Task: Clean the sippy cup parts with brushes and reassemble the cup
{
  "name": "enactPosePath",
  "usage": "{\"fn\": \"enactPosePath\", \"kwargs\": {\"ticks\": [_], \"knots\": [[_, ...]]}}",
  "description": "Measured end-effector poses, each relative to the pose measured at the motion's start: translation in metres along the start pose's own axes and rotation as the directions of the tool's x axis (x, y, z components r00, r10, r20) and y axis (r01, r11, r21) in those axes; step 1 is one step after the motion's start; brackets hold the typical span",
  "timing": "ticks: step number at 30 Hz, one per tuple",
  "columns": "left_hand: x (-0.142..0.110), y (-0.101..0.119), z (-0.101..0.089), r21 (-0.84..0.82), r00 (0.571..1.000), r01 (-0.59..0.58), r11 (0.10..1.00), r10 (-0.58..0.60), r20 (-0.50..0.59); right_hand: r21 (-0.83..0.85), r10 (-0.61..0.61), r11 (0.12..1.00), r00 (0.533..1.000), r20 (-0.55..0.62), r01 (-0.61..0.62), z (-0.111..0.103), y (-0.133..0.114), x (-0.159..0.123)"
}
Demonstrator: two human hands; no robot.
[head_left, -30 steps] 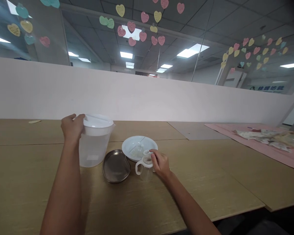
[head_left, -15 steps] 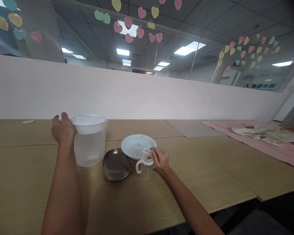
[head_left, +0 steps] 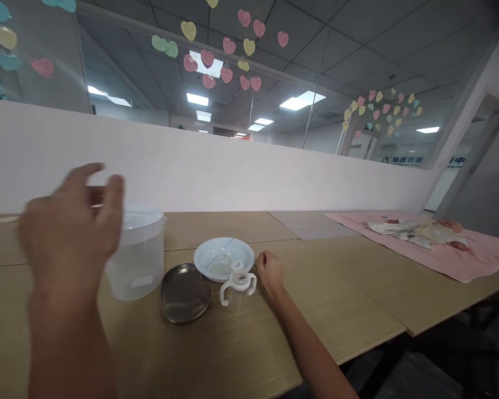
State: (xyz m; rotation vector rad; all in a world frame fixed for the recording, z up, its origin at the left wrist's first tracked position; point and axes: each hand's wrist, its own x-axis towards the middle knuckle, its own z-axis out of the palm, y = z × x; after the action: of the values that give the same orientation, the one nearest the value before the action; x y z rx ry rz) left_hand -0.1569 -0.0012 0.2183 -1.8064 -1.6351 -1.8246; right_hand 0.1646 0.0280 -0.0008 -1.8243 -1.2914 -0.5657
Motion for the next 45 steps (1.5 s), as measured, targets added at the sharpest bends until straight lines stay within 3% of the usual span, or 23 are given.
{"fn": "enactPosePath", "kwargs": {"ticks": [1, 3, 4, 6, 8, 9, 11, 14, 19, 26, 29, 32, 38, 40, 42, 44, 45], "knots": [[-0.009, 0.018, 0.007, 0.029, 0.996, -0.080, 0.996, 0.079, 0.028, -0.064, 0.048, 0.997, 0.996, 0.079, -0.043, 0.002, 0.002, 0.001], [-0.026, 0.046, 0.032, -0.094, 0.921, -0.253, 0.963, 0.269, 0.282, -0.157, 0.122, 0.983, 0.971, 0.205, -0.091, 0.007, 0.006, 0.000], [-0.035, 0.054, 0.049, -0.087, 0.837, -0.312, 0.946, 0.317, 0.446, -0.181, 0.141, 0.979, 0.959, 0.244, -0.097, 0.008, 0.007, -0.001], [-0.053, 0.056, 0.088, -0.018, 0.623, -0.442, 0.897, 0.321, 0.713, -0.197, 0.154, 0.975, 0.943, 0.295, -0.098, 0.011, 0.008, -0.003], [-0.071, 0.045, 0.126, 0.005, 0.347, -0.563, 0.826, 0.232, 0.909, -0.215, 0.175, 0.971, 0.917, 0.357, -0.102, 0.011, 0.008, -0.005], [-0.080, 0.037, 0.143, 0.020, 0.289, -0.570, 0.821, 0.177, 0.941, -0.224, 0.186, 0.969, 0.902, 0.388, -0.104, 0.010, 0.006, -0.005], [-0.094, 0.023, 0.167, 0.014, 0.235, -0.577, 0.817, 0.150, 0.960, -0.240, 0.204, 0.965, 0.874, 0.442, -0.104, 0.007, 0.003, -0.005], [-0.106, 0.009, 0.185, 0.004, 0.227, -0.583, 0.812, 0.158, 0.961, -0.253, 0.221, 0.962, 0.838, 0.499, -0.103, 0.001, -0.003, -0.002], [-0.109, 0.000, 0.198, 0.002, 0.229, -0.591, 0.807, 0.165, 0.959, -0.258, 0.235, 0.960, 0.802, 0.549, -0.106, -0.004, -0.007, 0.000], [-0.101, -0.018, 0.217, -0.062, 0.185, -0.568, 0.821, 0.200, 0.962, -0.273, 0.282, 0.948, 0.822, 0.495, -0.161, -0.006, -0.003, 0.005], [-0.095, -0.021, 0.218, -0.106, 0.185, -0.544, 0.832, 0.242, 0.953, -0.272, 0.297, 0.944, 0.839, 0.456, -0.186, -0.009, -0.002, 0.006], [-0.090, -0.017, 0.214, -0.142, 0.206, -0.518, 0.844, 0.284, 0.937, -0.265, 0.301, 0.943, 0.852, 0.428, -0.201, -0.012, -0.003, 0.006], [-0.079, -0.005, 0.199, -0.186, 0.300, -0.441, 0.878, 0.340, 0.891, -0.172, 0.280, 0.956, 0.913, 0.298, -0.237, -0.012, -0.004, 0.005], [-0.077, -0.004, 0.195, -0.224, 0.338, -0.303, 0.927, 0.324, 0.884, -0.100, 0.248, 0.968, 0.943, 0.223, -0.231, -0.011, -0.003, 0.005], [-0.075, -0.002, 0.194, -0.280, 0.407, 0.000, 0.960, 0.256, 0.877, -0.001, 0.184, 0.983, 0.973, 0.141, -0.186, -0.009, -0.003, 0.004], [-0.075, -0.001, 0.195, -0.324, 0.468, 0.294, 0.899, 0.160, 0.869, 0.106, 0.103, 0.988, 0.993, 0.065, -0.110, -0.009, -0.004, 0.002], [-0.075, 0.000, 0.197, -0.338, 0.490, 0.377, 0.863, 0.124, 0.863, 0.152, 0.066, 0.986, 0.997, 0.040, -0.071, -0.009, -0.005, 0.002]]}}
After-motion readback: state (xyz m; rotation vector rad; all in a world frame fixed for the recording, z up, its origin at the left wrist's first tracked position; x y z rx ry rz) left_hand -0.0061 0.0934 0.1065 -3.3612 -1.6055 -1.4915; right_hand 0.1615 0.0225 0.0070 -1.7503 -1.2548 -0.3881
